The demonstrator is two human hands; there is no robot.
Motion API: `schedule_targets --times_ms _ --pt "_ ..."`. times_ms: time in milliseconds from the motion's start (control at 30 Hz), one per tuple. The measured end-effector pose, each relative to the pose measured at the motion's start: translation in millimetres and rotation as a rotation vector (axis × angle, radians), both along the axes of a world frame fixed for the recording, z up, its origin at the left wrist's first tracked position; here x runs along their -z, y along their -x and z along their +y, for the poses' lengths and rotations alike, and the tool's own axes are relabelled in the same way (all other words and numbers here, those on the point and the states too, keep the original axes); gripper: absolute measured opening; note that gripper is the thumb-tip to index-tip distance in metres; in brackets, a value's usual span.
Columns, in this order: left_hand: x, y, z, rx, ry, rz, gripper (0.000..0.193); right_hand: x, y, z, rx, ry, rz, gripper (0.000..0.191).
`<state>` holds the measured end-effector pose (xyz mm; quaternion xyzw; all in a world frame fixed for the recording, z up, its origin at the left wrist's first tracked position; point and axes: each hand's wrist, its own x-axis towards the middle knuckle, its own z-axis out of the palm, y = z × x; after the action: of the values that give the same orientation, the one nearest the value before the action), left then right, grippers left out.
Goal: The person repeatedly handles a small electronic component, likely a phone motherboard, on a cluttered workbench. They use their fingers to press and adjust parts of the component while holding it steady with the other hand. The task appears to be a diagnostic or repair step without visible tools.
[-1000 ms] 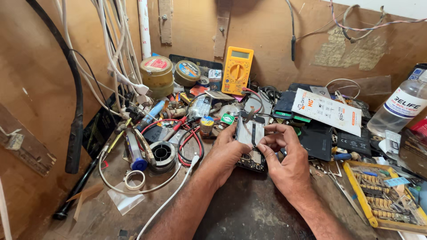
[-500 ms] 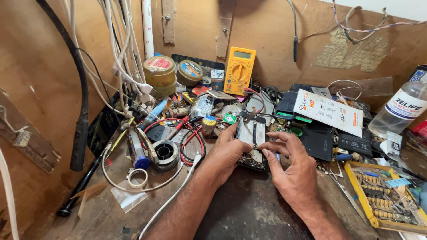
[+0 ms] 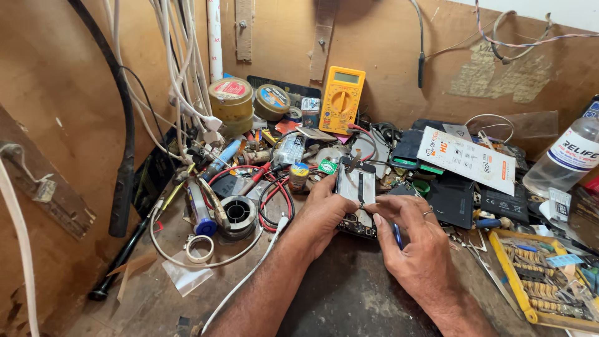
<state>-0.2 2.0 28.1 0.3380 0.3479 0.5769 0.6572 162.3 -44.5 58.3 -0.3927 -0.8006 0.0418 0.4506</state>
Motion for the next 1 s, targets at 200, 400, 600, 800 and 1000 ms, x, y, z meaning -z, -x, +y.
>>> schedule_targets --times_ms 200,400,600,800,1000 --pt "-1 1 0 -0.013 0.025 0.016 0.071 -6 0 -5 0.051 -0.125 -0.141 0.027" --pt "0 1 1 -0.020 -0.003 0.042 0.073 -12 -1 -5 0.010 -0.293 -0.284 0.032" --pt "4 -1 3 -0.048 0.059 0.068 0.081 -15 0 -9 0.045 -0.306 -0.361 0.033" --pt "15 -6 6 -0.102 -0.067 0.083 0.078 -15 -1 -16 0.058 -0.281 -0.459 0.037" --pt "20 -10 10 -0.188 -0.028 0.219 0.075 -10 -2 -16 0.028 -0.279 -0.484 0.040"
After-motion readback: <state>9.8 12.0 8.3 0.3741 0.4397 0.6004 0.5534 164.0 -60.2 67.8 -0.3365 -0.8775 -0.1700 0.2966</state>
